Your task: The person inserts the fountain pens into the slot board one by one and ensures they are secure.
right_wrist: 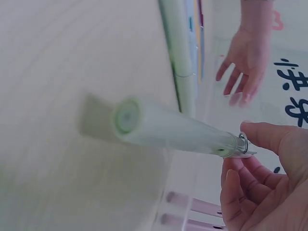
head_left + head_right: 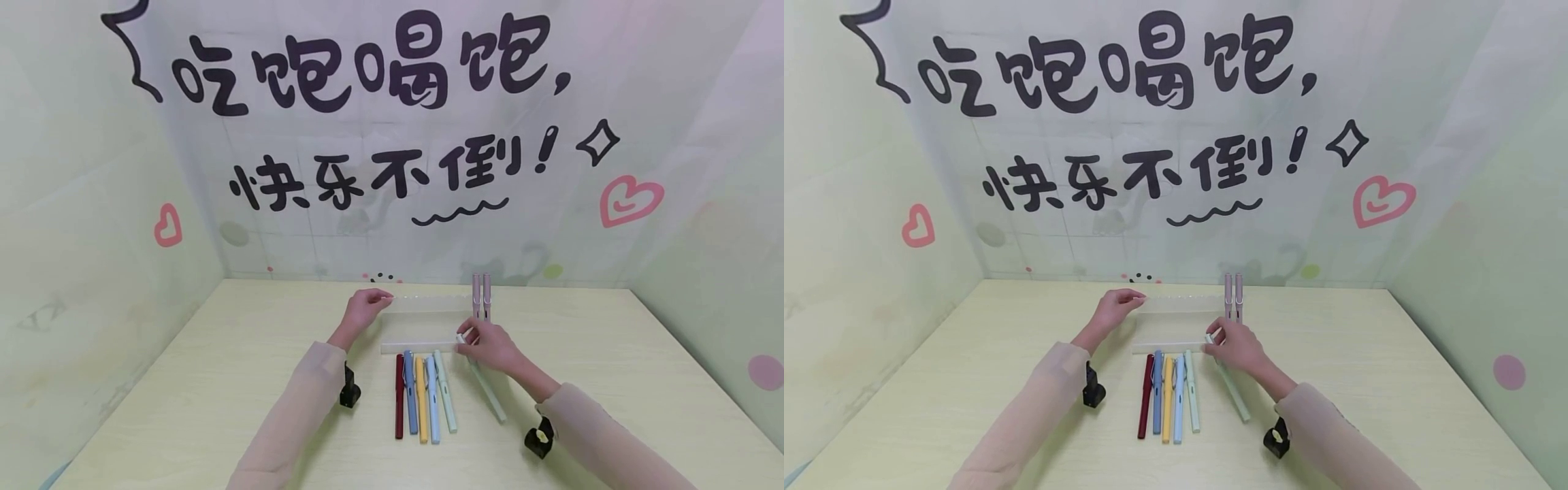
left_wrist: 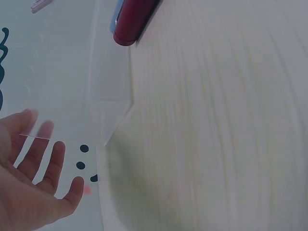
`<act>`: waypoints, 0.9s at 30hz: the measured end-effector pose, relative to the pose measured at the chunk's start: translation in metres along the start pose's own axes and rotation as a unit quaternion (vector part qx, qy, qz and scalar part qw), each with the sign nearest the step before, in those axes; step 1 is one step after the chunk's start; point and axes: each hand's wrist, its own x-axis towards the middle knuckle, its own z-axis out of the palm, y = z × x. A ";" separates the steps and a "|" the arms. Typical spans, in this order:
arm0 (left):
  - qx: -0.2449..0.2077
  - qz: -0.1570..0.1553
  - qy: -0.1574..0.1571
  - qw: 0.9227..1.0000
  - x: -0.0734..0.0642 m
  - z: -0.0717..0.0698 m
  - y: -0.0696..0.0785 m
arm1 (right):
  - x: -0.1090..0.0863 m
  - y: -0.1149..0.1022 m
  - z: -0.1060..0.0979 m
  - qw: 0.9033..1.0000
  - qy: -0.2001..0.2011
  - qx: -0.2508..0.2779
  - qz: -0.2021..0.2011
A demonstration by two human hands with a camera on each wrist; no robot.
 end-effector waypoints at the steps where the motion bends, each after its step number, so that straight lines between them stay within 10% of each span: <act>1: 0.001 0.002 0.000 1.000 0.000 0.000 0.000 | 0.001 -0.001 -0.002 1.000 0.004 0.005 -0.001; 27: 0.008 -0.001 0.000 1.000 0.000 0.000 0.001 | 0.037 -0.016 -0.047 0.979 0.174 0.098 0.028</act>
